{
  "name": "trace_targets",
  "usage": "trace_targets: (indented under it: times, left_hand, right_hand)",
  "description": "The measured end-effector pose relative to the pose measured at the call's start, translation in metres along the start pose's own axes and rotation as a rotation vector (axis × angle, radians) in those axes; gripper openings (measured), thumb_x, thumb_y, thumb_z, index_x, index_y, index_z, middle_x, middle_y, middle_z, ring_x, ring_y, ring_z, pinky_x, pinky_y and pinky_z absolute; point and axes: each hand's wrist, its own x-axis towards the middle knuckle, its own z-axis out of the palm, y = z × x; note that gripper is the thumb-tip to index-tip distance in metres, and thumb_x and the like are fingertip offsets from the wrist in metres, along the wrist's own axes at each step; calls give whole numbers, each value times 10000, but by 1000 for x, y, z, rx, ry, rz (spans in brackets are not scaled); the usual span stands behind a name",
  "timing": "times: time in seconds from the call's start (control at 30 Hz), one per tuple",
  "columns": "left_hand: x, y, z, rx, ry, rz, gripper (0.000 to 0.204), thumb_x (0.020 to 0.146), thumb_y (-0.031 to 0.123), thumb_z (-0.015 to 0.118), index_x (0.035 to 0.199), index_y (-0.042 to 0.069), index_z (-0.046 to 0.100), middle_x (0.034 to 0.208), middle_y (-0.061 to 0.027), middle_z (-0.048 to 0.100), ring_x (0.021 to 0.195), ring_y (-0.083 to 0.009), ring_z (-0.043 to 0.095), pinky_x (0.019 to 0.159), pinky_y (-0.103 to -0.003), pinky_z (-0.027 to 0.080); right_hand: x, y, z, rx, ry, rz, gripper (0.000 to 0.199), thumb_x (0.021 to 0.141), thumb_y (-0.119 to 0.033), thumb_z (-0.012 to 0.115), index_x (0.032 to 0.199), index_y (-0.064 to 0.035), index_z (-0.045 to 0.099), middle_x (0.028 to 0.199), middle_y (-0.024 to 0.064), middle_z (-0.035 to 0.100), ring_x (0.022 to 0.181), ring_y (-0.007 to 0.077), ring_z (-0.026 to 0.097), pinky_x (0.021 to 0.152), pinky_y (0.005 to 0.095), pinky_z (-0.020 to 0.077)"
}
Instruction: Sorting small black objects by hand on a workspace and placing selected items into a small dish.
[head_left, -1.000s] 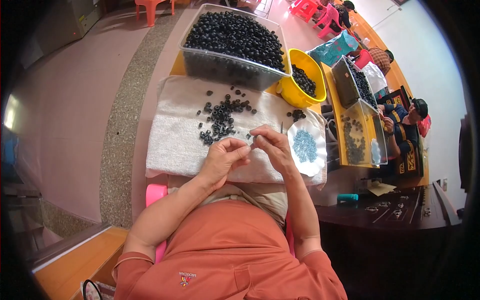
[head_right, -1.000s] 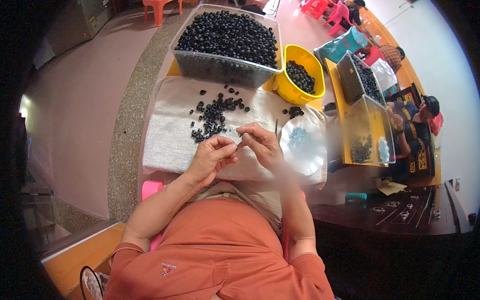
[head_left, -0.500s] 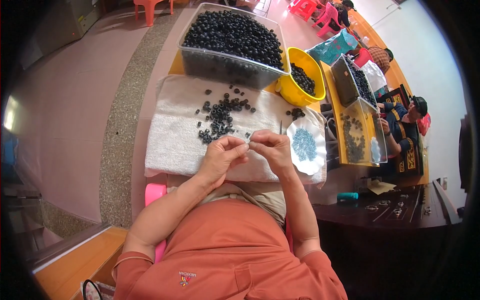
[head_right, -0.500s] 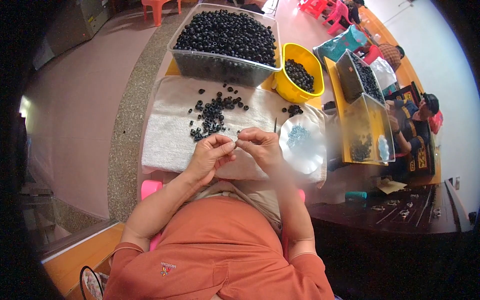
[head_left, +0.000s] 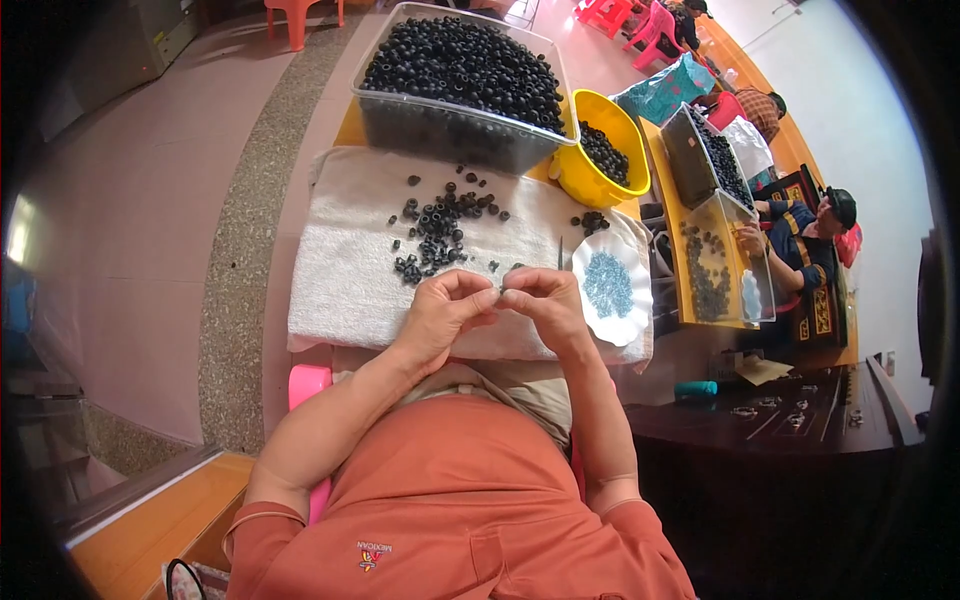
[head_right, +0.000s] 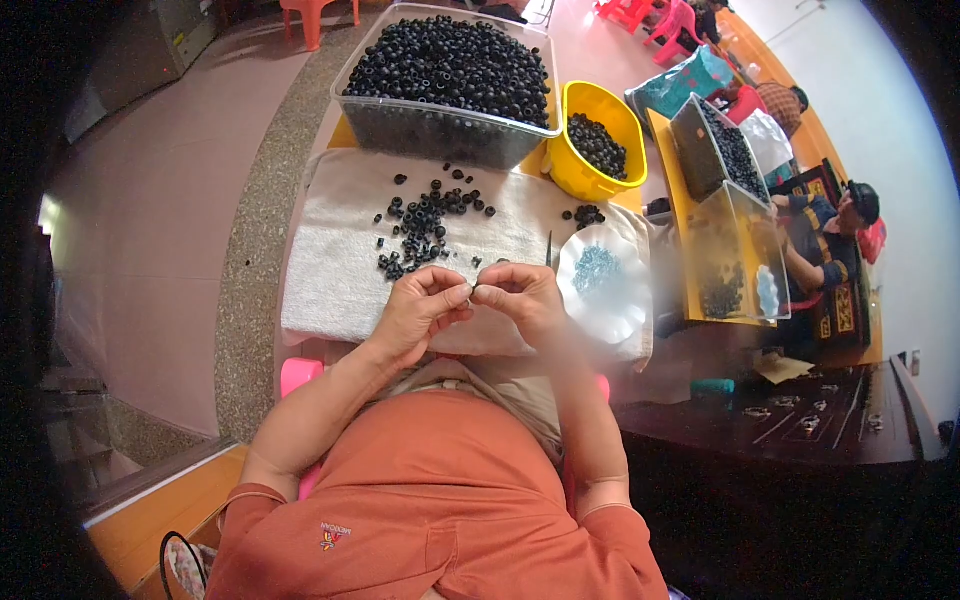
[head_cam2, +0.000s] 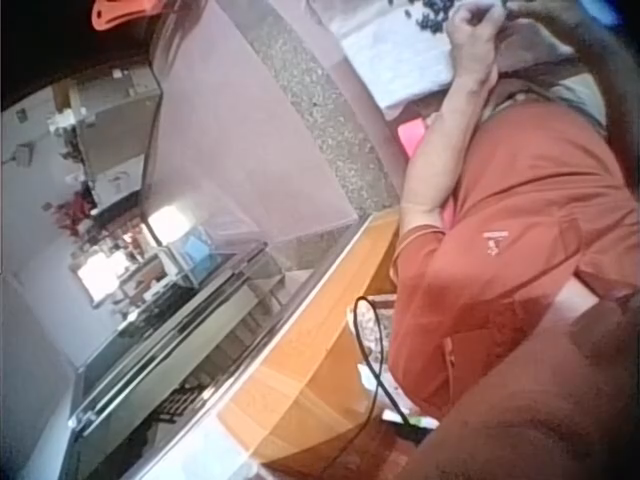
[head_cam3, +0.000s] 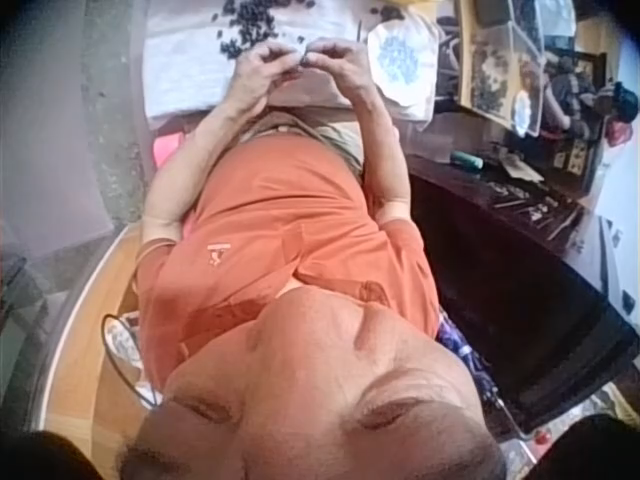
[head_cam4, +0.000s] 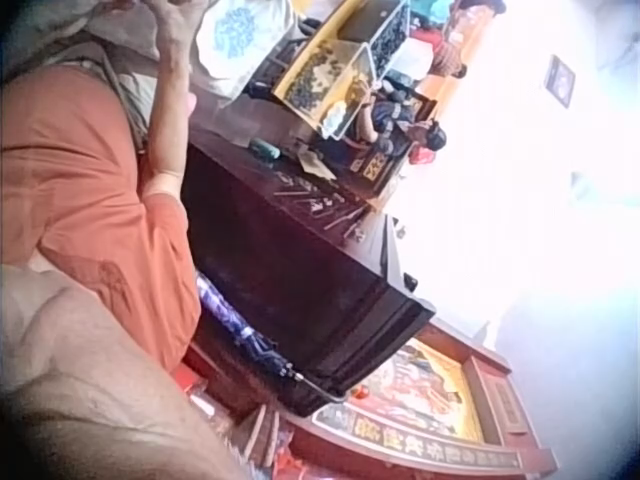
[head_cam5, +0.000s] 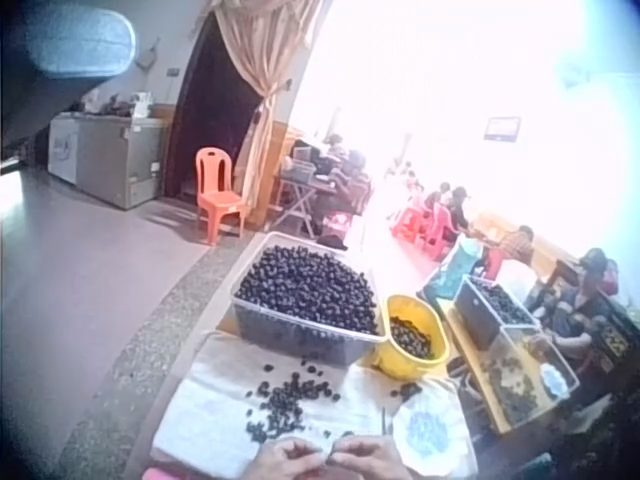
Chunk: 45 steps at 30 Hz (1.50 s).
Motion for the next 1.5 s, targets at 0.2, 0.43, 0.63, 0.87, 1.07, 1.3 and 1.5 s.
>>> trace_targets:
  times: [0.2,0.43,0.63,0.87,1.07,1.3,1.5]
  left_hand:
    - [1,-2,-3,5,-25,32,115,901,80,688,991,30,638,919,-50,680,813,-123,656,756,-263,574]
    - [1,-3,-2,32,-34,29,125,898,85,695,997,29,644,913,-57,686,813,-123,662,747,-259,571]
    - [1,-4,-1,110,-58,76,130,898,88,697,999,25,645,895,-52,684,785,-115,659,716,-237,554]
    - [1,-3,-2,195,-68,95,124,900,98,697,990,27,651,868,-45,686,772,-97,647,670,-210,516]
    - [-1,-3,-1,152,-122,42,123,899,90,693,989,17,649,890,-52,680,782,-111,651,711,-233,542]
    - [0,0,-3,123,-175,-9,123,902,84,685,981,22,614,932,-64,673,822,-137,669,753,-261,567]
    - [1,-2,-5,48,-202,-81,136,904,83,683,978,38,578,932,-77,674,839,-146,674,759,-264,568]
  right_hand:
    - [-2,-2,4,-88,-9,-109,80,805,57,710,880,36,696,907,62,668,835,111,603,736,229,489]
    - [-3,3,0,-84,-14,-94,60,820,49,699,879,38,693,897,72,668,813,123,622,732,244,509]
    - [-6,-6,5,-55,-26,-64,67,827,17,711,885,43,692,890,72,671,805,122,623,735,246,514]
    - [-7,-11,6,-26,-70,-53,75,827,4,719,886,42,693,886,61,672,809,115,620,735,249,513]
    - [-8,-16,-3,-72,-128,42,113,826,-19,737,901,50,688,886,66,673,807,122,639,731,250,520]
    - [-8,-11,-8,-34,-158,46,118,828,-24,738,892,54,677,892,76,672,815,136,651,727,257,530]
    - [-10,-11,-7,-60,-217,-55,91,850,-20,711,879,54,666,886,84,657,809,143,640,722,258,525]
